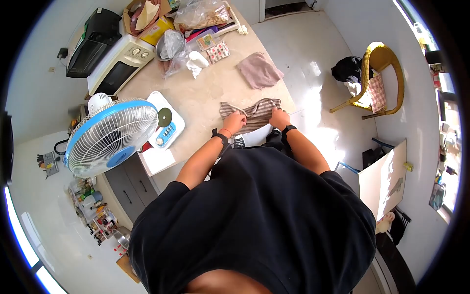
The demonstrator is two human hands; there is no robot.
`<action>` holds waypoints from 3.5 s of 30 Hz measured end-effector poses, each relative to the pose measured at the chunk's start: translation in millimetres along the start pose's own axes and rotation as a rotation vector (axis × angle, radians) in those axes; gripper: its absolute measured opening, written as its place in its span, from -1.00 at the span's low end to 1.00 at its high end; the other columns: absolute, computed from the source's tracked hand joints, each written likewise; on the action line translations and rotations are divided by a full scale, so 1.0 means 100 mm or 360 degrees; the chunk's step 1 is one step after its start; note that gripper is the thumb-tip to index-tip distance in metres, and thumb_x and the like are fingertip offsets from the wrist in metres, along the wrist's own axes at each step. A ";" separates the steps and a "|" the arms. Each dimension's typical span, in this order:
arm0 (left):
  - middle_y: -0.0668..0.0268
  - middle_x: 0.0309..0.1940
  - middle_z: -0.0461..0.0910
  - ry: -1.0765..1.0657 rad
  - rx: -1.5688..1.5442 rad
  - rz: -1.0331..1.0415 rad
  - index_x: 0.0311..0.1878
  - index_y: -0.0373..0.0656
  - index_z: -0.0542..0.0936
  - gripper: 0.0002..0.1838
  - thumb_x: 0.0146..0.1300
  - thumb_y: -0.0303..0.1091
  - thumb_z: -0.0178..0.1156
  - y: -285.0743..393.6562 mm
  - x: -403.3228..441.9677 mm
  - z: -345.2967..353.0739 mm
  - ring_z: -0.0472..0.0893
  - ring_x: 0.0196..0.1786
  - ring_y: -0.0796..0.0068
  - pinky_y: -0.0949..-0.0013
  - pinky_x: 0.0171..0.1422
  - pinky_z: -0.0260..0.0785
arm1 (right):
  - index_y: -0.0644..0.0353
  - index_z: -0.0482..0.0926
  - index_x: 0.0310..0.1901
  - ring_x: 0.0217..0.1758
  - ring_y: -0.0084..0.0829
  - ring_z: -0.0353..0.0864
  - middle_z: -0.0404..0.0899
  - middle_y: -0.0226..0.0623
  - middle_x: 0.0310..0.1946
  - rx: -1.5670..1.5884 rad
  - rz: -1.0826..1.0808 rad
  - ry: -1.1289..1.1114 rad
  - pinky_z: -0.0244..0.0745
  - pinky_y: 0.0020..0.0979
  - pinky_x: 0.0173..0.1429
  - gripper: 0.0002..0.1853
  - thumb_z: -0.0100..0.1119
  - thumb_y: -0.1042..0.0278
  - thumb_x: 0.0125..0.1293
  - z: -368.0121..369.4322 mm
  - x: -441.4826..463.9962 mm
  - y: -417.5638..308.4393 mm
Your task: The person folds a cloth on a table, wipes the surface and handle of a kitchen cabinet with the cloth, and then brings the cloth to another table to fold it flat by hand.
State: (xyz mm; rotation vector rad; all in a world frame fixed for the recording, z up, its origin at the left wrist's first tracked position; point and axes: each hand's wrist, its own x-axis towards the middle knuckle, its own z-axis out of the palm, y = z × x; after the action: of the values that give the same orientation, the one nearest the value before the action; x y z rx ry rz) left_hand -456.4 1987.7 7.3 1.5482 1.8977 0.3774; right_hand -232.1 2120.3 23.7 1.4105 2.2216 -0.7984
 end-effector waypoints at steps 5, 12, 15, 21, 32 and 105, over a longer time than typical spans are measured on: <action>0.17 -0.25 0.56 0.0130 -0.0172 -0.0206 -0.34 -0.05 0.66 -0.92 0.13 -0.39 0.41 -0.38 -0.54 -0.19 0.62 -0.10 0.07 0.08 -0.04 0.48 | 0.16 0.52 -0.05 -0.03 0.05 0.69 0.72 -0.06 -0.20 0.0101 -0.0487 0.0077 0.59 -0.01 0.04 -0.68 0.22 0.24 0.17 0.24 0.12 -0.36; 0.23 -0.21 0.57 0.0248 -0.0060 -0.0443 -0.31 0.01 0.68 -0.93 0.19 -0.27 0.34 -0.98 -1.47 -0.34 0.62 -0.05 0.14 0.16 0.04 0.48 | 0.02 0.44 0.10 0.08 0.01 0.63 0.64 -0.14 0.00 0.0026 -0.1043 -0.0017 0.57 -0.01 0.08 -0.60 0.22 0.26 0.23 0.63 0.07 -1.08; 0.20 -0.16 0.55 0.0403 -0.0127 -0.0378 -0.23 0.00 0.66 -0.89 0.19 -0.35 0.38 -1.14 -1.78 -0.35 0.59 -0.02 0.08 0.07 0.03 0.46 | 0.01 0.44 0.12 0.08 0.01 0.63 0.60 -0.14 0.05 -0.0079 -0.1124 0.0026 0.58 -0.02 0.09 -0.59 0.23 0.26 0.24 0.75 -0.08 -1.31; 0.23 0.19 0.46 0.0629 0.0312 -0.0109 0.09 0.09 0.63 -0.64 0.21 -0.34 0.36 -1.11 -2.11 -0.40 0.44 0.31 0.06 0.06 0.35 0.37 | 0.08 0.56 0.09 0.32 -0.09 0.49 0.55 -0.18 0.12 -0.0304 -0.1118 0.0366 0.46 -0.10 0.32 -0.62 0.19 0.38 0.21 0.79 -0.31 -1.61; -0.01 0.61 0.04 0.0462 0.0259 -0.0147 0.42 0.04 0.45 -0.36 0.27 -0.17 0.35 -1.29 -1.72 -0.22 -0.06 0.65 -0.20 -0.21 0.64 -0.10 | 0.16 0.33 0.49 0.69 -0.18 0.01 0.08 -0.24 0.63 -0.0536 -0.1253 0.0207 0.02 -0.15 0.69 -0.27 0.16 0.33 0.24 0.82 -0.45 -1.51; 0.12 0.67 0.02 -0.0065 0.0115 -0.0469 -0.14 -0.09 0.63 -0.85 0.24 -0.37 0.19 -1.13 0.01 -1.06 -0.11 0.68 -0.18 -0.53 0.53 -0.04 | 0.20 0.08 0.60 0.76 -0.16 -0.25 -0.21 -0.21 0.71 -0.0608 -0.0947 0.0149 -0.05 0.24 0.64 -0.10 0.26 0.26 0.27 0.32 0.89 -2.06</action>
State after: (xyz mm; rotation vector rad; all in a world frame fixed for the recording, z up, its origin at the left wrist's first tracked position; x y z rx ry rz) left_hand -610.8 1977.6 19.2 1.2836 2.0879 0.1471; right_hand -456.2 2092.8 -0.8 0.6221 2.7220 -0.4363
